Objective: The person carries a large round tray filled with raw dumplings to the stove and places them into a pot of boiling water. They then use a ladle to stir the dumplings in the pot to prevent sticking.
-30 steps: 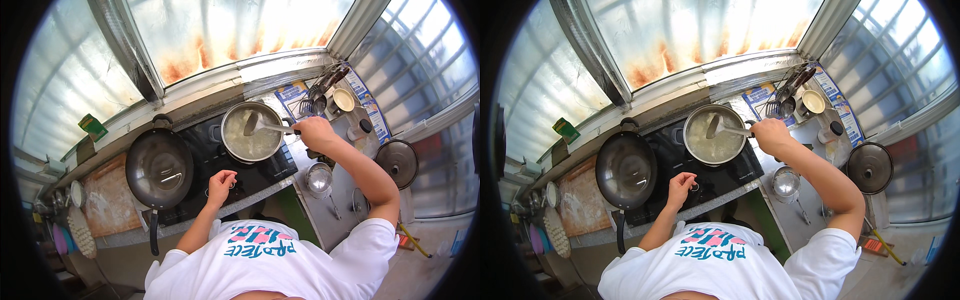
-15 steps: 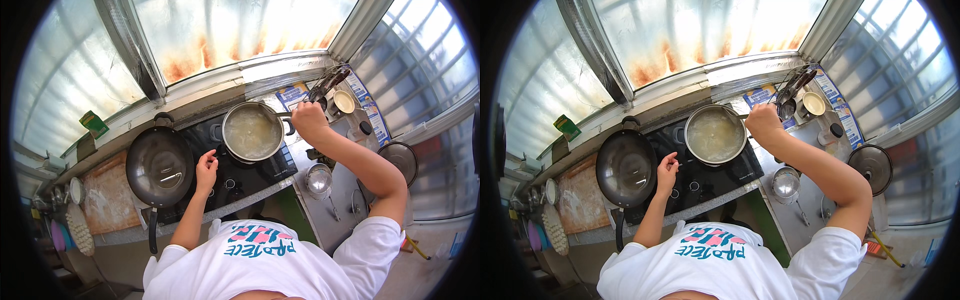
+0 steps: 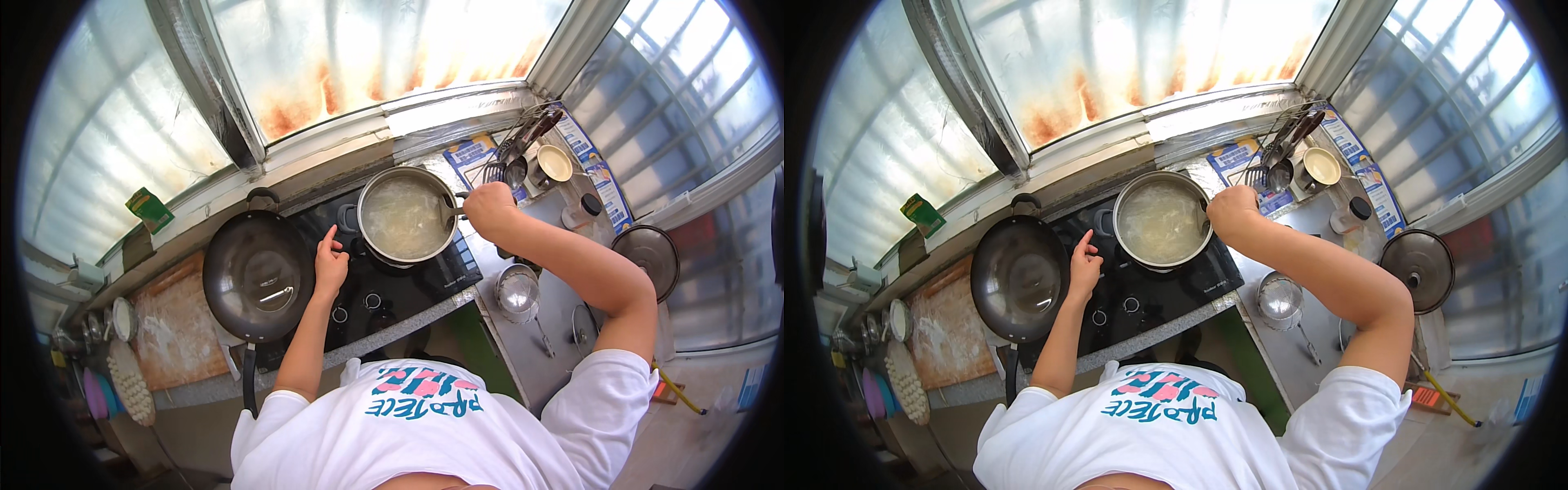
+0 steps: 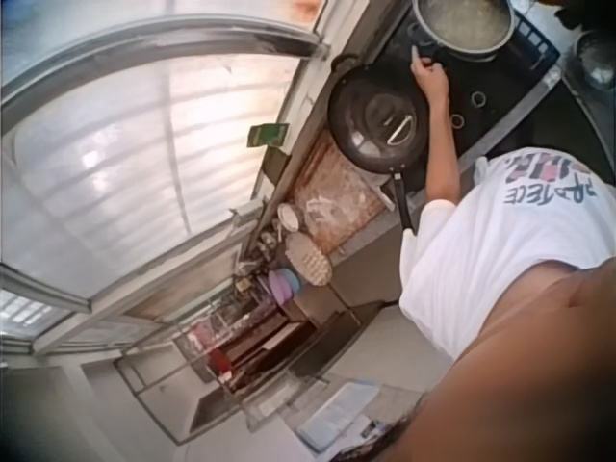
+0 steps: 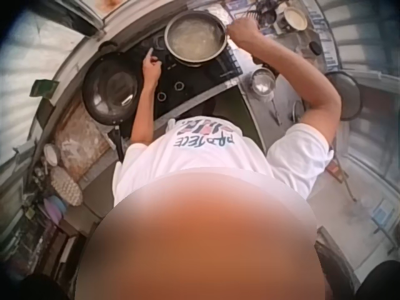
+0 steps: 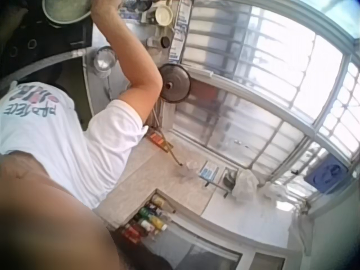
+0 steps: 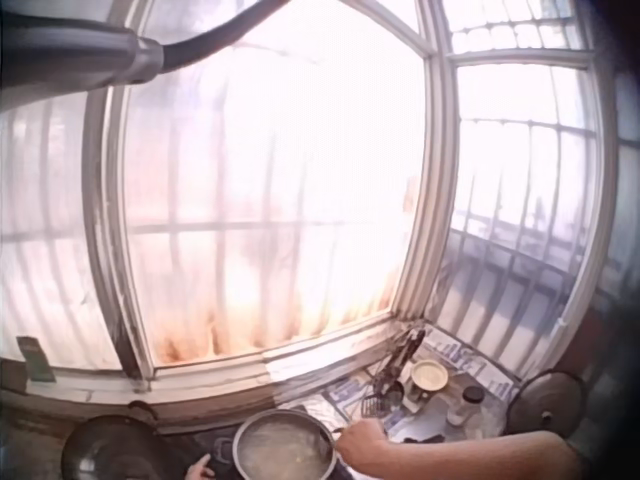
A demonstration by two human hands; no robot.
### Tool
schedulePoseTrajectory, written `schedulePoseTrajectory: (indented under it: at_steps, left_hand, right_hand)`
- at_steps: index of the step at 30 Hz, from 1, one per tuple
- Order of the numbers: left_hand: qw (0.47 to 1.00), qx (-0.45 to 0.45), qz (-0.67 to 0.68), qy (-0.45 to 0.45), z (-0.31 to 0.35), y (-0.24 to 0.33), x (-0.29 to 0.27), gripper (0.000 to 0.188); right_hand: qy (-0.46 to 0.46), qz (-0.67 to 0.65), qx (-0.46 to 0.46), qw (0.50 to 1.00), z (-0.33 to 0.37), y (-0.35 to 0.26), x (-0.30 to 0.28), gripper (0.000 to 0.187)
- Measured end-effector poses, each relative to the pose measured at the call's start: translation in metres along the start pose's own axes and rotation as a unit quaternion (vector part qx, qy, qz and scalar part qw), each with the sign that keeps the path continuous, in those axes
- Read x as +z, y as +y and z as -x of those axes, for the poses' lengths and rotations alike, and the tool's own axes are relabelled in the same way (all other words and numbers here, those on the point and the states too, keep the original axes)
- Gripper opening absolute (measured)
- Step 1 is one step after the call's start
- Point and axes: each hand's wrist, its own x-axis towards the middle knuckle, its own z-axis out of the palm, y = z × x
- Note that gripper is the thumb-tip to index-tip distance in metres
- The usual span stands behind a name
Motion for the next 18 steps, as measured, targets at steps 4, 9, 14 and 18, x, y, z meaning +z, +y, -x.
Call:
schedulePoseTrajectory:
  at_steps: [4, 9, 14, 18]
  left_hand:
    - [1.0, -0.002, -0.013, -0.008, -0.001, 0.0, 0.0, 0.069]
    - [1.0, 0.006, -0.028, -0.006, -0.002, -0.002, 0.002, 0.069]
    - [1.0, 0.007, -0.025, -0.002, 0.0, -0.001, 0.003, 0.069]
    - [1.0, 0.006, -0.027, -0.005, -0.002, -0.002, 0.002, 0.067]
  right_hand:
    - [-0.031, -0.045, -0.036, 0.998, 0.013, 0.017, -0.008, 0.018]
    - [-0.039, -0.127, -0.02, 0.991, 0.027, 0.024, 0.009, 0.015]
    - [-0.017, -0.192, -0.018, 0.981, 0.03, 0.012, 0.036, 0.015]
    - [0.005, -0.217, -0.024, 0.976, 0.019, 0.002, 0.046, 0.014]
